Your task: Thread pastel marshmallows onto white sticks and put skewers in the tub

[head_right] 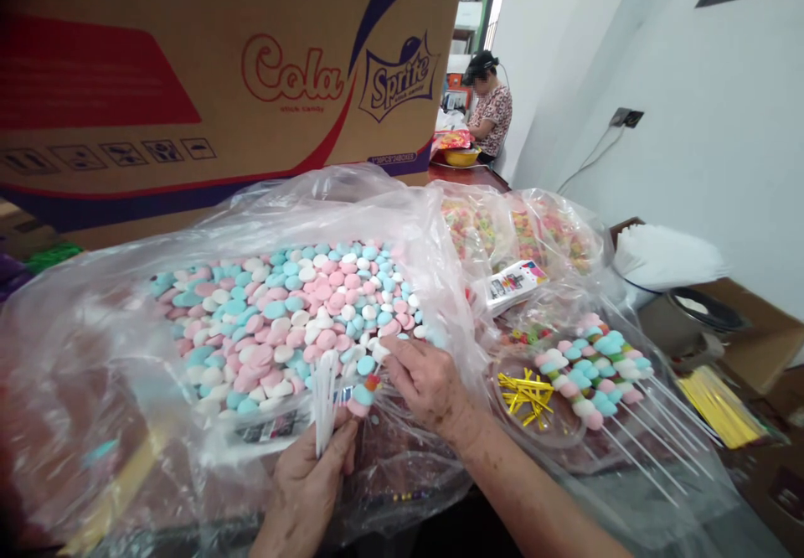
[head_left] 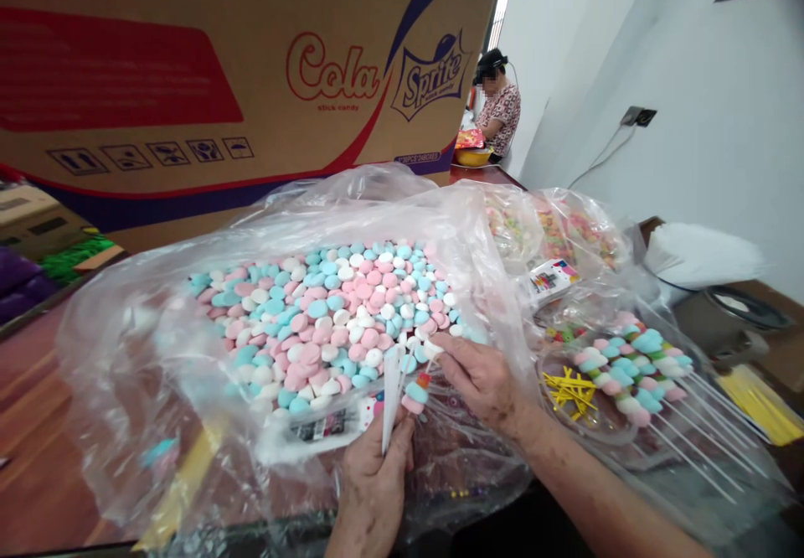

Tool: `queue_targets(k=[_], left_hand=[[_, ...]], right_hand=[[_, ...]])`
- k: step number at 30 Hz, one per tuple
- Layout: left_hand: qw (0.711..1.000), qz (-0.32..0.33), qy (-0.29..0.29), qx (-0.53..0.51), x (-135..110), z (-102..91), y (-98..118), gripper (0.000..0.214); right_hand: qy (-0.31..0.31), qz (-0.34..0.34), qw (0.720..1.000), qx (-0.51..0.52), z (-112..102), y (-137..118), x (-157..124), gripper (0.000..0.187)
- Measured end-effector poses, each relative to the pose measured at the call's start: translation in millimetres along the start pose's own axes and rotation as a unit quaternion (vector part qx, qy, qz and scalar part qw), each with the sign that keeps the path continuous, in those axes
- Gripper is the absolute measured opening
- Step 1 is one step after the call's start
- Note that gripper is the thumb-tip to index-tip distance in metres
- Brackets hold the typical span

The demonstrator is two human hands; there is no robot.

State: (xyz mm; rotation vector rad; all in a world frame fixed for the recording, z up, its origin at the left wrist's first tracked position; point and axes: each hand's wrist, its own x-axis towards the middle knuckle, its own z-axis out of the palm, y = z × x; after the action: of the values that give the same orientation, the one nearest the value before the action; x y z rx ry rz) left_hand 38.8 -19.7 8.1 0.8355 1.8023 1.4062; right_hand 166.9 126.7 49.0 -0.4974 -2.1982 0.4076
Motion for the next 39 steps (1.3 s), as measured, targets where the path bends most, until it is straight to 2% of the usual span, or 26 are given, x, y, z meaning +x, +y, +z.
queue_targets(k=[4, 8, 13, 15, 17, 19, 21, 25, 28, 31, 35, 37, 39], left_hand=[[1.000, 0.000, 0.021, 0.004, 1, 1.6, -6, 0.036], [0.999, 0.001, 0.035, -0.002, 1, 1.5, -7, 0.039], [0.999, 0.006, 0.033, -0.022, 1, 1.3, -3, 0.044], [0.999, 0.006, 0.034, -0.025, 1, 2.1, -1, 0.046], [0.998, 0.005, 0.049, -0.040, 1, 3.8, 0, 0.046], [0.996, 0.005, 0.069, -0.062, 1, 6.1, -1, 0.047], [0.994, 0.002, 0.077, -0.074, 1, 8.0, -1, 0.047], [0.994, -0.004, 0.075, -0.076, 0, 8.1, 3, 0.047], [0.996, -0.008, 0.059, -0.067, -1, 5.4, 10, 0.046], [0.997, -0.021, 0.044, -0.065, -3, 2.7, 16, 0.043], [0.996, -0.021, 0.046, -0.074, -3, 2.2, 16, 0.038], [0.996, -0.017, 0.048, -0.078, -2, 2.8, 15, 0.036], [0.996, -0.015, 0.049, -0.077, -2, 3.4, 13, 0.037]], right_hand=[[-0.001, -0.026, 0.999, -0.029, 1, -5, -3, 0.028], [-0.045, -0.049, 0.997, -0.038, 11, -17, -10, 0.028], [-0.081, -0.035, 0.996, -0.004, 13, -27, -9, 0.030], [-0.118, -0.003, 0.993, 0.013, 4, -23, -1, 0.032], [-0.125, 0.071, 0.990, 0.010, -9, -14, 9, 0.035], [-0.109, 0.154, 0.981, -0.037, -23, -1, 19, 0.034], [-0.137, 0.172, 0.969, -0.109, -33, 11, 25, 0.026], [-0.265, 0.118, 0.924, -0.250, -34, 23, 24, 0.019], [-0.274, 0.080, 0.899, -0.331, -23, 22, 18, 0.019], [-0.278, 0.046, 0.887, -0.367, -13, 20, 13, 0.020], [-0.285, 0.021, 0.892, -0.350, -12, 23, 11, 0.024], [-0.278, 0.032, 0.908, -0.313, -14, 25, 10, 0.024], [-0.261, 0.079, 0.933, -0.234, -16, 26, 9, 0.020]])
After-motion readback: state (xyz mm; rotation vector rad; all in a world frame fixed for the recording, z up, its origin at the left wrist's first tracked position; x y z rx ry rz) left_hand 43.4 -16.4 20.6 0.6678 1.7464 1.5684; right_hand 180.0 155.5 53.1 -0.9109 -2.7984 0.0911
